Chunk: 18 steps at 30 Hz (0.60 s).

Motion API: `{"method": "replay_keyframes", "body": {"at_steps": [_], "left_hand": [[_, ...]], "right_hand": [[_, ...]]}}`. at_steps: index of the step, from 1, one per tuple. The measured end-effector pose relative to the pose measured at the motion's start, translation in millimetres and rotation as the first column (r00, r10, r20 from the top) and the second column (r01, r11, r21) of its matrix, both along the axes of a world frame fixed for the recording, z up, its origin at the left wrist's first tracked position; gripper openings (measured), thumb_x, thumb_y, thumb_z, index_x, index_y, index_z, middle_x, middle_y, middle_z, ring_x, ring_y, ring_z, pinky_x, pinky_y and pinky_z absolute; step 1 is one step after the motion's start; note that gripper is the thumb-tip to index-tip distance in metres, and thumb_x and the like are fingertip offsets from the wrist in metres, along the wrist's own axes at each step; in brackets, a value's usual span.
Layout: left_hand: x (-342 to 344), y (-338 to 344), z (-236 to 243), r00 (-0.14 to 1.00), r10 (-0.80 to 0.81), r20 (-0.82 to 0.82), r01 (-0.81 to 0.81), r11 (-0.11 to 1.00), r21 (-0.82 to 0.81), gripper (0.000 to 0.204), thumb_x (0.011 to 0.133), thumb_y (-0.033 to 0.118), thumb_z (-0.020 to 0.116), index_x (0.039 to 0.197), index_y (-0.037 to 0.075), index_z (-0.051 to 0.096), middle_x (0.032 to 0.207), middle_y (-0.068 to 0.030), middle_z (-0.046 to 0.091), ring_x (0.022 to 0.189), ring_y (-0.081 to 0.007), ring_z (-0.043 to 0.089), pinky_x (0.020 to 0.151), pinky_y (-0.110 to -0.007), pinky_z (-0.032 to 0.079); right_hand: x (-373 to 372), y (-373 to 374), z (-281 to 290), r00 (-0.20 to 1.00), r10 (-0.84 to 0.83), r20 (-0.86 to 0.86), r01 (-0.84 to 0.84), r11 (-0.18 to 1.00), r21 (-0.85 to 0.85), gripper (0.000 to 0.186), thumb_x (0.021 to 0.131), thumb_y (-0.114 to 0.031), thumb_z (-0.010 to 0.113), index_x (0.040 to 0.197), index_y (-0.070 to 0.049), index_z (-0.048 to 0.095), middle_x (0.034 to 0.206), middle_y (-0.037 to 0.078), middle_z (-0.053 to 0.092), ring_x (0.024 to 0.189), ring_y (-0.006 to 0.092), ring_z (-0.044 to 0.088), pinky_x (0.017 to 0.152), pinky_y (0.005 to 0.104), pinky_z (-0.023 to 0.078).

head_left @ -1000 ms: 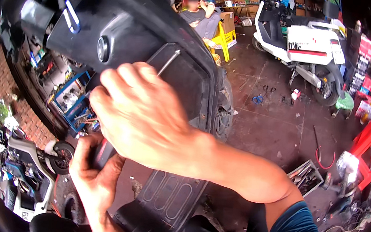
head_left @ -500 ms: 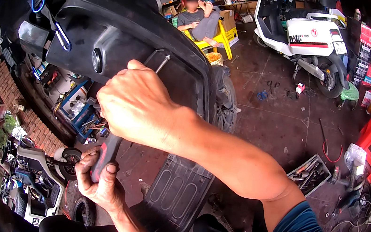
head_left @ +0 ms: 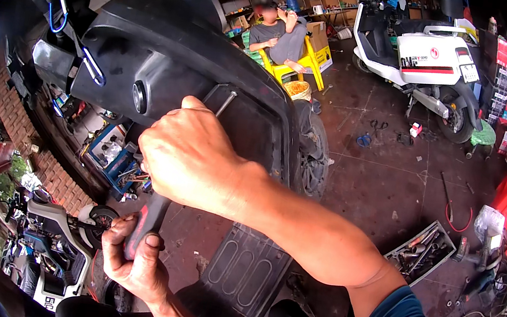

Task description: The person removes screws and detaches plastic body panels from an electric scooter using a screwdriver. Then, the person positions a plastic panel onto the scooter and fastens it in place with screws using the screwdriver.

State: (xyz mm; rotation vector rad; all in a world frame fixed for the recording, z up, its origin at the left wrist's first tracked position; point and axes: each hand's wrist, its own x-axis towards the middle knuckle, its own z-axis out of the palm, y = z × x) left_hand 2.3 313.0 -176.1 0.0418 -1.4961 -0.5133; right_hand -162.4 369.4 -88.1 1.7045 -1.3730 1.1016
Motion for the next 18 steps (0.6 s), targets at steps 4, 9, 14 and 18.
{"method": "replay_keyframes", "body": {"at_steps": [4,9,14,18], "left_hand": [[5.2,0.6,7.2,0.999,0.036,0.022,-0.036,0.999,0.003,0.029,0.073,0.012,0.073,0.091,-0.003,0.056,0.074,-0.0062,0.054,0.05,-0.0102,0.046,0.046,-0.021,0.034],[6.2,11.1,16.1,0.997,0.049,0.052,-0.054,0.994,0.098,0.034,0.07,0.019,0.075,0.091,-0.001,0.058,0.072,-0.0041,0.055,0.057,-0.0103,0.048,0.053,-0.022,0.037],[17.7,10.2,34.8,0.994,0.061,0.089,-0.068,0.995,0.076,0.036,0.067,0.019,0.078,0.092,0.0,0.06,0.087,-0.0059,0.06,0.073,-0.0126,0.053,0.068,-0.022,0.042],[21.2,11.8,46.3,0.991,0.048,0.124,-0.06,0.993,0.099,0.037,0.067,0.019,0.078,0.093,-0.001,0.059,0.081,-0.0059,0.061,0.063,-0.009,0.049,0.059,-0.02,0.038]], "right_hand": [[0.3,-4.9,2.2,0.999,0.018,0.038,-0.019,0.999,0.036,0.012,0.065,-0.014,0.066,0.056,-0.006,0.063,0.055,0.014,0.06,0.055,0.0266,0.061,0.069,0.0363,0.04],[0.4,1.8,8.5,0.993,0.078,0.085,-0.079,0.997,0.001,0.008,0.063,-0.01,0.066,0.057,-0.005,0.064,0.058,0.015,0.062,0.058,0.0272,0.063,0.068,0.0357,0.044],[4.7,6.3,32.0,0.995,0.01,0.098,-0.031,0.977,0.212,0.006,0.063,-0.006,0.065,0.064,-0.001,0.067,0.064,0.017,0.065,0.068,0.0287,0.068,0.063,0.0363,0.053],[1.9,4.8,41.7,0.993,0.021,0.114,-0.055,0.949,0.309,0.011,0.063,-0.007,0.066,0.071,0.0,0.069,0.071,0.019,0.066,0.074,0.0294,0.068,0.07,0.0363,0.054]]}}
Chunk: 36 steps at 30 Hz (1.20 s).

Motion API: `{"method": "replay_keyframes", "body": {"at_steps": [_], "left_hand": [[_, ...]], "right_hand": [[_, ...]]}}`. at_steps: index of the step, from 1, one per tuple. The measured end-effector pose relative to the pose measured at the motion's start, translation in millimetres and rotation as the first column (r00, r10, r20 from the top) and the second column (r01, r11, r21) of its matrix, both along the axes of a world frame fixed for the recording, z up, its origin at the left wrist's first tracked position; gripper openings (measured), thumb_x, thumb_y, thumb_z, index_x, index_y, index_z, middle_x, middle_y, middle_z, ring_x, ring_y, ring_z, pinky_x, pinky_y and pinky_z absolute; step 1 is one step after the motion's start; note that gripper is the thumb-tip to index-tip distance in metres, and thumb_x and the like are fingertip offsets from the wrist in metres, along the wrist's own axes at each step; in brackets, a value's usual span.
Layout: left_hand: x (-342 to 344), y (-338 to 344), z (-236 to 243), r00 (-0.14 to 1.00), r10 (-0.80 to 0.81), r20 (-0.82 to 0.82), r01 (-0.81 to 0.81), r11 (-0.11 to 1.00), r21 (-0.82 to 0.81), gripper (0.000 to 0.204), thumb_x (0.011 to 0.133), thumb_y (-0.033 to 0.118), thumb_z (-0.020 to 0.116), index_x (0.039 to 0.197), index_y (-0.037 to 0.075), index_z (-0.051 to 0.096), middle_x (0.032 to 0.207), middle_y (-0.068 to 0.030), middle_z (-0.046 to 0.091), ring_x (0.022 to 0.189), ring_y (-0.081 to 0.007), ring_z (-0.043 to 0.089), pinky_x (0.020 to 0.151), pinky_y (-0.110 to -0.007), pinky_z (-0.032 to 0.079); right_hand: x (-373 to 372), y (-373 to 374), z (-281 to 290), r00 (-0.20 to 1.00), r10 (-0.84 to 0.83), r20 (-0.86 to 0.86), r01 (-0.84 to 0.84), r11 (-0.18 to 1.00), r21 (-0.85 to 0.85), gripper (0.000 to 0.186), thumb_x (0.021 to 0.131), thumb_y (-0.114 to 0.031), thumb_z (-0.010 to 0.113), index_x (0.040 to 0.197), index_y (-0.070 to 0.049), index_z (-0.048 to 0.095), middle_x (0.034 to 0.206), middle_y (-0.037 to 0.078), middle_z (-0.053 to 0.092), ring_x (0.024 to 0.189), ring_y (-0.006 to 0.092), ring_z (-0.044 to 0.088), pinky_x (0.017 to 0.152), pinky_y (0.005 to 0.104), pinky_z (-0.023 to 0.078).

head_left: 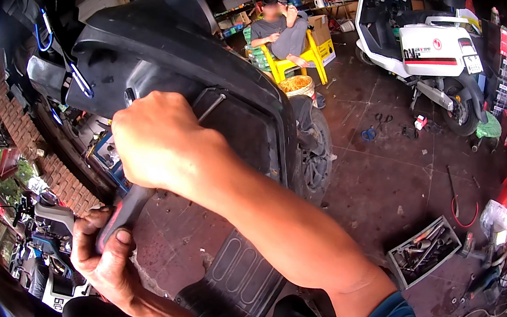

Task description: The person removes screws and detaches plastic body panels from an electric scooter using a screwdriver. Then, the person positions a plastic panel onto the scooter and fastens it in place with screws using the screwdriver.

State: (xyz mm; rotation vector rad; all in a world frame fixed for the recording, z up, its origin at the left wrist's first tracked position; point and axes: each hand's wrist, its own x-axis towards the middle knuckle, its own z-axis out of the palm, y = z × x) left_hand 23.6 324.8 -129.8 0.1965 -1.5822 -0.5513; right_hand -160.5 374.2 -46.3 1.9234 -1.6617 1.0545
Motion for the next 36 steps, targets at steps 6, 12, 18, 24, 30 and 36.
{"method": "replay_keyframes", "body": {"at_steps": [6,12,18,24,30,36], "left_hand": [[-4.5,13.1,18.1,0.997,0.023,0.074,-0.026,0.999,0.034,0.034,0.068,0.018,0.077,0.089,-0.001,0.058,0.074,-0.0055,0.06,0.053,-0.0065,0.043,0.049,-0.018,0.033],[-16.0,16.6,5.2,0.996,-0.03,-0.085,0.039,0.994,0.099,0.033,0.071,0.015,0.077,0.093,0.0,0.058,0.073,-0.002,0.058,0.058,-0.0067,0.048,0.053,-0.015,0.035],[-7.8,-11.8,-1.7,0.999,-0.012,-0.047,0.001,0.976,-0.217,0.04,0.072,0.02,0.08,0.096,0.001,0.054,0.093,-0.0071,0.057,0.072,-0.0132,0.055,0.061,-0.021,0.044],[-4.8,-12.7,6.3,0.98,0.196,0.043,-0.182,0.957,-0.227,0.036,0.093,0.038,0.052,0.088,0.003,0.055,0.077,-0.0048,0.054,0.058,-0.0077,0.044,0.051,-0.019,0.032],[-8.7,-3.1,3.8,0.986,0.031,-0.165,-0.047,0.995,-0.093,0.035,0.081,0.021,0.071,0.1,0.0,0.05,0.093,-0.0082,0.052,0.091,-0.0185,0.051,0.083,-0.032,0.043],[-36.0,-10.8,-3.1,0.937,-0.099,-0.335,0.04,0.983,-0.177,0.043,0.086,0.035,0.064,0.111,0.003,0.05,0.1,-0.0122,0.057,0.082,-0.0186,0.058,0.07,-0.029,0.05]], "right_hand": [[-8.4,12.1,13.0,0.998,0.004,0.055,-0.016,0.973,0.232,0.019,0.063,-0.013,0.071,0.079,-0.003,0.071,0.083,0.015,0.068,0.085,0.0255,0.067,0.076,0.0325,0.053],[-12.0,0.5,-11.2,0.986,0.122,0.113,-0.119,0.992,-0.036,0.012,0.067,-0.007,0.067,0.077,0.0,0.069,0.073,0.018,0.066,0.076,0.0309,0.067,0.07,0.0381,0.052],[-73.5,4.9,-104.3,0.947,-0.047,0.318,0.279,0.611,-0.741,0.05,0.071,-0.021,0.075,0.113,0.0,0.054,0.11,0.019,0.056,0.105,0.034,0.055,0.089,0.0411,0.044],[-112.7,-13.2,-104.7,0.933,-0.075,0.353,0.257,0.824,-0.504,0.089,0.072,-0.054,0.071,0.131,0.004,0.039,0.129,0.024,0.044,0.123,0.0371,0.042,0.103,0.0421,0.033],[-105.4,-23.6,-102.3,0.913,0.038,0.407,0.234,0.767,-0.597,0.084,0.08,-0.058,0.059,0.129,0.007,0.041,0.127,0.027,0.046,0.119,0.0397,0.043,0.1,0.045,0.034],[-108.6,-25.1,-107.2,0.915,-0.008,0.404,0.276,0.743,-0.61,0.081,0.083,-0.057,0.055,0.129,0.008,0.041,0.126,0.027,0.046,0.118,0.0403,0.044,0.101,0.0447,0.032]]}}
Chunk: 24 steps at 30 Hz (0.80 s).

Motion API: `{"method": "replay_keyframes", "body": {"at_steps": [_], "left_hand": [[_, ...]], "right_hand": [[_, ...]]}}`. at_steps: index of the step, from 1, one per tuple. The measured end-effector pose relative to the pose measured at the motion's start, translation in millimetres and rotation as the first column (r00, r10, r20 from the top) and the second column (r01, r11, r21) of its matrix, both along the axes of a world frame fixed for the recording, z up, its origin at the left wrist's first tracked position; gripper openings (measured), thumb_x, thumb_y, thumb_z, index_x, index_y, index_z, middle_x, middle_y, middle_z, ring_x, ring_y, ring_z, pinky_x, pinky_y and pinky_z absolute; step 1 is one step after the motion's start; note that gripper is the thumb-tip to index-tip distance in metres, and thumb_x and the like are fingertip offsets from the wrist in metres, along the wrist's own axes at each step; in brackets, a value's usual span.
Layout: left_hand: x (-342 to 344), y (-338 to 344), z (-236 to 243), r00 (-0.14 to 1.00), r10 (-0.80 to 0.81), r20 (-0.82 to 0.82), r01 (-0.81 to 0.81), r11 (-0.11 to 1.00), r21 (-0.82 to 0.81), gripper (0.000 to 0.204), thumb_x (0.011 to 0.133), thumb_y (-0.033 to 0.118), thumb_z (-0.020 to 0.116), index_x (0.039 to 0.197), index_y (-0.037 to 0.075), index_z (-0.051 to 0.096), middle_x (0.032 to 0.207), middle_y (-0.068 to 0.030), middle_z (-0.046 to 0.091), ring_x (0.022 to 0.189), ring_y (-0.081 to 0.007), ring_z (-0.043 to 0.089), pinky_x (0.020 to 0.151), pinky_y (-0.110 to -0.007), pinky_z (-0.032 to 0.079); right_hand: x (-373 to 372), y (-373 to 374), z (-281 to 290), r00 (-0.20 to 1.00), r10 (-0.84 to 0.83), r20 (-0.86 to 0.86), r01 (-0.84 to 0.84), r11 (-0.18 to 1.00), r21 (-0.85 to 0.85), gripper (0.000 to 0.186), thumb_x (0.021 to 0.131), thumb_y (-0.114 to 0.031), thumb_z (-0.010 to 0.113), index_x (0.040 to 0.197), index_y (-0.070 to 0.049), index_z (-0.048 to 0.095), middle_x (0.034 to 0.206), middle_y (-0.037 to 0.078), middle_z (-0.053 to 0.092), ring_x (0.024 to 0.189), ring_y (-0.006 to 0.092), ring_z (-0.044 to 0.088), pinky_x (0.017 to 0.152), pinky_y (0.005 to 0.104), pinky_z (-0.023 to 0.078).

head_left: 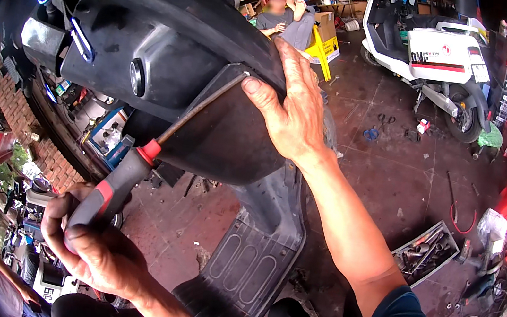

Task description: The person removes screws and detaches plastic body panels from an electric scooter using a screwdriver. Then, the person positions a plastic panel onto the scooter and fastens it in place with screws using the screwdriver.

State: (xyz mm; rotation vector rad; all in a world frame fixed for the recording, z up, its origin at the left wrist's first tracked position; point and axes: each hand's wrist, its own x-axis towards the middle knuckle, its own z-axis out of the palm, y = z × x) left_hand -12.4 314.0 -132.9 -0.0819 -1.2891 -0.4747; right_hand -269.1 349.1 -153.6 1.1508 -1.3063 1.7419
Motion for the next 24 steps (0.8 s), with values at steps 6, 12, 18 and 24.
{"method": "replay_keyframes", "body": {"at_steps": [6,12,18,24], "left_hand": [[18.5,11.1,26.3,0.967,0.213,0.142,-0.169,0.947,-0.271,0.044,0.081,0.028,0.071,0.112,0.004,0.051,0.099,-0.0128,0.056,0.089,-0.0208,0.057,0.077,-0.031,0.048],[32.1,9.6,25.4,0.903,0.37,0.219,-0.375,0.927,-0.02,0.058,0.082,0.05,0.063,0.109,0.0,0.051,0.1,-0.0116,0.055,0.086,-0.0214,0.055,0.08,-0.035,0.046],[22.0,6.2,29.4,0.957,0.156,0.246,-0.067,0.939,-0.338,0.047,0.076,0.024,0.075,0.109,0.001,0.051,0.099,-0.0125,0.055,0.075,-0.0178,0.056,0.07,-0.029,0.046],[30.4,0.5,19.5,0.962,0.138,0.237,-0.149,0.988,0.028,0.046,0.08,0.025,0.072,0.111,0.0,0.05,0.105,-0.0116,0.051,0.078,-0.0191,0.057,0.057,-0.028,0.051]], "right_hand": [[4.6,-4.2,1.6,0.999,-0.046,-0.016,0.045,0.999,-0.02,0.077,0.084,-0.055,0.054,0.128,0.007,0.042,0.124,0.027,0.048,0.114,0.0405,0.046,0.098,0.0463,0.034],[5.0,-2.2,2.2,0.998,-0.065,0.005,0.065,0.998,-0.001,0.076,0.084,-0.055,0.055,0.13,0.004,0.041,0.125,0.025,0.048,0.114,0.04,0.046,0.097,0.0469,0.034],[2.8,-4.7,-3.2,0.995,-0.096,0.018,0.096,0.995,-0.005,0.077,0.083,-0.056,0.055,0.13,0.004,0.041,0.128,0.024,0.047,0.115,0.0405,0.046,0.098,0.0476,0.034],[4.9,-2.3,-0.1,0.995,-0.097,0.01,0.097,0.995,0.011,0.078,0.083,-0.058,0.053,0.131,0.003,0.041,0.129,0.025,0.045,0.117,0.0411,0.044,0.099,0.0476,0.033]]}}
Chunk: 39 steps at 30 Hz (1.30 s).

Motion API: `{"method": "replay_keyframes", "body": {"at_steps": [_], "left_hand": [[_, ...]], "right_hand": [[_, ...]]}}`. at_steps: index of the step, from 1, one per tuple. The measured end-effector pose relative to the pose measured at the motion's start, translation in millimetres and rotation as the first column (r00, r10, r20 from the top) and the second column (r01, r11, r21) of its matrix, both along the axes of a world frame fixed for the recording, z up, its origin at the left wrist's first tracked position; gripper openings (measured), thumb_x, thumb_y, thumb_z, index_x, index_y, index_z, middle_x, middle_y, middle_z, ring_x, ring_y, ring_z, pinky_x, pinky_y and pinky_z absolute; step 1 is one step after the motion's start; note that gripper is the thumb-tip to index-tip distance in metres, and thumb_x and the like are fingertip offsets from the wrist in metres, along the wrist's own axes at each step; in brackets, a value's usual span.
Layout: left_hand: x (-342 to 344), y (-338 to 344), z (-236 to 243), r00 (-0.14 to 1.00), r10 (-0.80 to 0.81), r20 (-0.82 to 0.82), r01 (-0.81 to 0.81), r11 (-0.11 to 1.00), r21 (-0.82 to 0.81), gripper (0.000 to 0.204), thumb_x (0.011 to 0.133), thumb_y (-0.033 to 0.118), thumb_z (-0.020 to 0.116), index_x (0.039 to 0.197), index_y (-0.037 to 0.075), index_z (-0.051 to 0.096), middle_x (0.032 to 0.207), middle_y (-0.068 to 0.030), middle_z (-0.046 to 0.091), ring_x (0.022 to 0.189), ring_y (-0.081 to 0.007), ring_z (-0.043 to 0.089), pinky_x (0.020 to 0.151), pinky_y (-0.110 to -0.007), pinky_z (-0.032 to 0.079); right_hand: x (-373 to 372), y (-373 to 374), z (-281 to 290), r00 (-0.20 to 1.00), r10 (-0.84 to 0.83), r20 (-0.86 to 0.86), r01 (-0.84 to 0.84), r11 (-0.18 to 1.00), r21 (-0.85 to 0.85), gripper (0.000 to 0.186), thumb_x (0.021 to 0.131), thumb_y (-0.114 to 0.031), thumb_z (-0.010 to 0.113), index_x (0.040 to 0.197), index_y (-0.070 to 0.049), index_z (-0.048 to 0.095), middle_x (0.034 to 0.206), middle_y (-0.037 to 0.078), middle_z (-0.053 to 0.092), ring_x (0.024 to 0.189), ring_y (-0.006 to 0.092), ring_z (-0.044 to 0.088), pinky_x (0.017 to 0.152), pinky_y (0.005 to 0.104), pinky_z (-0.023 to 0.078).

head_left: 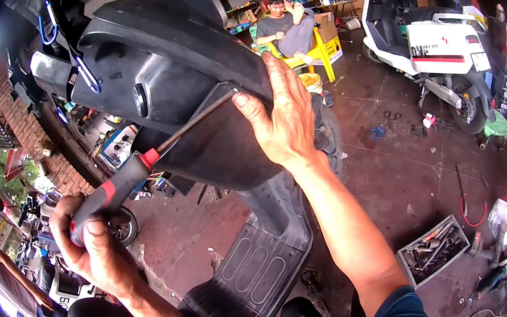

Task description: The person removes screws and detaches plastic body panels from an electric scooter using a screwdriver. Then, the person positions a plastic panel onto the scooter and fastens it in place with screws using the screwdriver.

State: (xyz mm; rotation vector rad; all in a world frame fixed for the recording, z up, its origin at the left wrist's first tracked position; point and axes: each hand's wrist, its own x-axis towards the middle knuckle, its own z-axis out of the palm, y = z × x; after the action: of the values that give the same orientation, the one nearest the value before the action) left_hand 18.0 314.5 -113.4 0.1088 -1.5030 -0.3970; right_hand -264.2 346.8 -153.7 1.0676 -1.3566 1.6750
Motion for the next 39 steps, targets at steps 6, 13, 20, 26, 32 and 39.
{"method": "replay_keyframes", "body": {"at_steps": [6,13,20,26,32,39], "left_hand": [[-11.1,-25.4,-40.1,0.986,-0.124,-0.116,0.107,0.985,-0.137,0.044,0.078,0.02,0.074,0.109,-0.001,0.052,0.103,-0.01,0.054,0.092,-0.0225,0.054,0.085,-0.036,0.045],[-18.9,-32.3,-61.8,0.987,-0.137,-0.081,0.116,0.969,-0.216,0.042,0.083,0.026,0.068,0.112,0.002,0.052,0.102,-0.0113,0.055,0.095,-0.0227,0.054,0.086,-0.037,0.045],[-8.7,-35.0,-39.6,0.982,-0.179,-0.062,0.165,0.97,-0.177,0.041,0.08,0.023,0.07,0.107,-0.001,0.052,0.103,-0.0127,0.053,0.096,-0.0235,0.053,0.088,-0.038,0.043],[-7.2,-36.5,-67.6,0.99,-0.108,-0.085,0.093,0.982,-0.165,0.036,0.085,0.022,0.064,0.109,-0.001,0.051,0.103,-0.0141,0.053,0.079,-0.0261,0.062,0.055,-0.03,0.056],[-37.6,-21.8,-95.4,0.915,-0.277,-0.294,0.316,0.944,0.097,0.033,0.084,0.014,0.066,0.108,-0.002,0.049,0.097,-0.015,0.056,0.068,-0.0226,0.063,0.052,-0.029,0.056],[-41.2,-24.9,-98.0,0.907,-0.256,-0.333,0.32,0.935,0.153,0.034,0.083,0.013,0.067,0.108,-0.002,0.05,0.092,-0.0176,0.06,0.069,-0.0213,0.063,0.057,-0.03,0.056]], "right_hand": [[14.6,-4.8,-2.7,0.993,-0.095,0.064,0.102,0.987,-0.125,0.069,0.079,-0.049,0.064,0.126,-0.002,0.046,0.118,0.021,0.05,0.108,0.0373,0.047,0.094,0.0457,0.035],[33.9,-9.3,-4.0,0.982,-0.175,0.071,0.189,0.913,-0.361,0.028,0.074,-0.022,0.075,0.093,-0.007,0.06,0.093,0.008,0.054,0.086,0.0274,0.05,0.078,0.0401,0.04],[41.4,-11.0,-13.0,0.997,-0.051,0.065,0.071,0.928,-0.366,0.02,0.072,-0.006,0.076,0.081,-0.004,0.058,0.081,0.006,0.053,0.072,0.0184,0.055,0.061,0.0307,0.045],[42.6,-12.9,-19.7,0.997,-0.023,0.07,0.04,0.967,-0.25,0.021,0.078,-0.012,0.07,0.085,-0.006,0.051,0.082,0.009,0.053,0.069,0.0272,0.056,0.059,0.0369,0.045],[42.5,-1.2,-20.8,0.988,0.076,0.136,-0.046,0.977,-0.209,0.025,0.076,-0.015,0.071,0.091,-0.005,0.054,0.086,0.008,0.057,0.069,0.0251,0.06,0.062,0.0351,0.05],[58.0,41.0,-68.5,0.908,-0.002,0.419,-0.036,0.996,0.084,0.033,0.078,-0.023,0.07,0.1,-0.003,0.058,0.092,0.014,0.062,0.08,0.0268,0.063,0.068,0.0345,0.049]]}}
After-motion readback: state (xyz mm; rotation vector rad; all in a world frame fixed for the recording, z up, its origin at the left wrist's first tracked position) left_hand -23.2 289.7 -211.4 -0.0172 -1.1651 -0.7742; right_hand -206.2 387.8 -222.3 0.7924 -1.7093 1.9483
